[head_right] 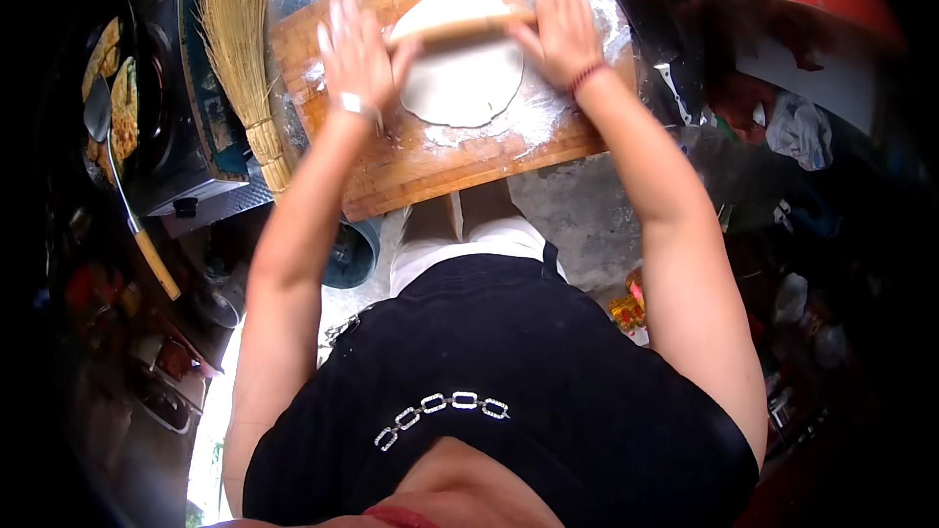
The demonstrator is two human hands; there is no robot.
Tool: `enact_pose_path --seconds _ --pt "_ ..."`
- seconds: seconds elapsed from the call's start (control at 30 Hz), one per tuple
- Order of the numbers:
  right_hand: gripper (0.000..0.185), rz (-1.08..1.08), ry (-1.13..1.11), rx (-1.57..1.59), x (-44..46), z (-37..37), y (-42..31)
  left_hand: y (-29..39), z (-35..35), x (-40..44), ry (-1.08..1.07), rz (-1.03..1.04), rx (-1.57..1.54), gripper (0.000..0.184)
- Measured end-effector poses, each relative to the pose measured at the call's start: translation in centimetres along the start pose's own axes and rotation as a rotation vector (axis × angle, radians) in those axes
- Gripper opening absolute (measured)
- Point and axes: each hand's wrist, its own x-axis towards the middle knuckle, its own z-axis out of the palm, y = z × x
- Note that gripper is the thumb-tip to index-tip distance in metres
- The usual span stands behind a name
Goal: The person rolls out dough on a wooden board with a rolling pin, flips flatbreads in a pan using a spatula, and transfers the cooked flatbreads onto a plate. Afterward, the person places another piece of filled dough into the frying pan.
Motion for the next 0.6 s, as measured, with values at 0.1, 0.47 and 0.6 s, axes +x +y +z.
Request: enact_pose_path --seconds 0.1,0.47,0.6 --pt "0.079 -0.018 -0.233 0.149 -10.7 -5.2 -5.1 3.9 -5.2 -20.3 -0.304 0.105 -0.354 0.086" --pt "0.043 0.291 0.002 0.001 14.0 -5.4 -3.1 -2.4 2.1 5.7 0.108 -0.195 -0.021 0.072" --pt "0.075 0.009 0.014 0.005 3.0 -1.2 -1.8 -0.9 -0.8 -2.2 -0.055 0.002 0.021 0.074"
